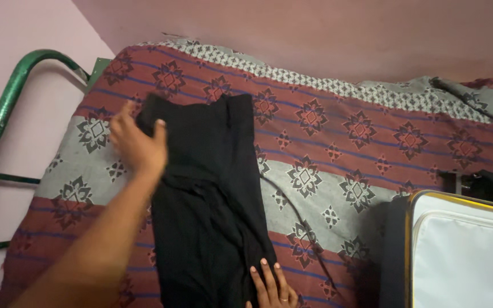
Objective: The person folds a pair of grey shorts on a bed and places them into a suitcase. They then pick up a black shirt from a chair, fold it on the bed, and place it in the suitcase. Finally, they pick up a white shirt from the chair and begin to fold it.
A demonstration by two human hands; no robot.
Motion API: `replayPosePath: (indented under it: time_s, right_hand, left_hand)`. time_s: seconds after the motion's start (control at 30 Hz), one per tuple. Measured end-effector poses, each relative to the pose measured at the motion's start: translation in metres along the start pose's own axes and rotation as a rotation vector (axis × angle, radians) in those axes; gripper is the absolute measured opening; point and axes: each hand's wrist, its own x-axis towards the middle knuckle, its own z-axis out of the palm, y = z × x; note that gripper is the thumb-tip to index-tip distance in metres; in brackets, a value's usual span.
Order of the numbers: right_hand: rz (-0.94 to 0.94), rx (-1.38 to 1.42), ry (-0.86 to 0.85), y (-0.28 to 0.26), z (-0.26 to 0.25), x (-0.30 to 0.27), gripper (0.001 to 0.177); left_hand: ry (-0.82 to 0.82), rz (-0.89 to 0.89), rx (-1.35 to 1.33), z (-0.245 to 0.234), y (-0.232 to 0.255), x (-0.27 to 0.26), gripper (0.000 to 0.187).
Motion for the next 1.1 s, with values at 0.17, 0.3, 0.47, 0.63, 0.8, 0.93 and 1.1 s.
replayPosePath:
  time_s: [0.17,0.3,0.47,0.63,0.8,0.93,1.1]
  right_hand:
    - [-0.015,0.001,-0.036,0.000,-0.008,0.007,0.068]
    - [0.001,0.089,-0.100,-0.006,-0.033,0.028,0.076]
    - [0.108,0.267,-0.297,-0.013,-0.067,0.056,0.080]
    - [0.153,0.302,-0.374,-0.017,-0.083,0.066,0.080]
    - [0.173,0.285,-0.397,-0.021,-0.086,0.065,0.078]
    - [0.133,0.275,-0.362,-0.020,-0.086,0.063,0.075]
    - [0.163,0.246,-0.414,-0.021,-0.082,0.061,0.077]
  left_hand:
    - [-0.394,0.165,-0.098,-0.021,0.079,-0.077,0.025]
    - [-0.337,0.152,-0.165,-0.044,0.102,-0.127,0.024]
    - [-0.301,0.020,-0.088,-0.096,0.076,-0.221,0.022]
    - [-0.822,-0.010,0.261,-0.163,0.012,-0.383,0.061]
    - [-0.382,0.305,0.268,-0.181,-0.019,-0.469,0.024]
    - [-0.149,0.468,0.069,-0.185,-0.050,-0.499,0.010]
    - [-0.115,0.528,0.188,-0.186,-0.067,-0.505,0.012]
